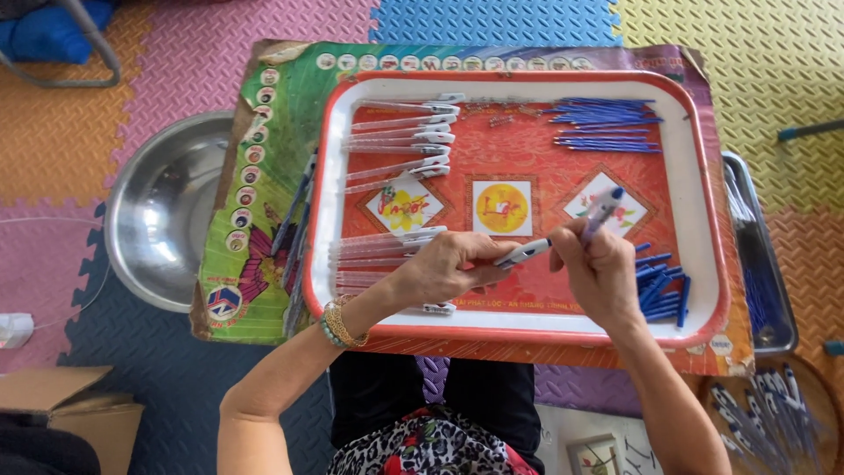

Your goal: The person assembles pens by inserting blue ink cartridges into clear plastic pen bodies. They pick up a pen body and a cartridge, insert the cartridge, and place the assembled pen on a tray. This process is repeated continuously.

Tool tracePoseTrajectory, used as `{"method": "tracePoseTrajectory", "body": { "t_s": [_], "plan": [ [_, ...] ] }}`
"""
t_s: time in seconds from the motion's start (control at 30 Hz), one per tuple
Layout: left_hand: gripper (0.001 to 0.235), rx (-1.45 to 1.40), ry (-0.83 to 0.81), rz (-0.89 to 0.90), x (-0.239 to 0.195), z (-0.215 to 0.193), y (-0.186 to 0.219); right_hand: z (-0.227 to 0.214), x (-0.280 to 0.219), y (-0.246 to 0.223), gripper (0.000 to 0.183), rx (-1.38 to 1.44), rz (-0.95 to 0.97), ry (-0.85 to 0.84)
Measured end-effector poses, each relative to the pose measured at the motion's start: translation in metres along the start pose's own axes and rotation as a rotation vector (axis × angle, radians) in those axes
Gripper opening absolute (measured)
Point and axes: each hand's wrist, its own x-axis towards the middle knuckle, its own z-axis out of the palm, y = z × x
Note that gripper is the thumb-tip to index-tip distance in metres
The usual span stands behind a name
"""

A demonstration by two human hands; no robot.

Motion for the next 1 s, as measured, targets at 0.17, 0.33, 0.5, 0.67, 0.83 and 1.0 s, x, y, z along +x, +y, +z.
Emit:
{"method": "tracePoseTrajectory", "body": {
  "t_s": [0.17,0.33,0.5,0.67,0.83,1.0],
  "plan": [
    [0.047,0.081,-0.012,0.037,0.002,-0.003,-0.004,-0.019,0.012,0.002,0.057,-0.100,0.155,0.239],
    [0.038,0.362,-0.004,0.082,-0.012,-0.014,0.002,-0.088,0.010,0.042,0.039,0.119,0.404,0.383],
    [0.044,0.670,0.048,-0.006,-0.002,-0.015,-0.009,-0.114,-0.020,0.073,0.055,-0.597,0.492,-0.132],
    [0.010,1.198,0.076,0.021,0.039,-0.010,0.012,-0.104,-0.011,0.040,0.044,-0.557,0.381,-0.020],
    [0.016,1.621,0.300,0.326,0.076,0.017,0.017,-0.045,0.027,0.013,0.033,0.196,0.427,-0.033],
    [0.029,1.693,0.289,0.466,0.089,0.016,0.050,-0.015,0.053,0.013,0.042,0.758,0.501,-0.397]
  ]
}}
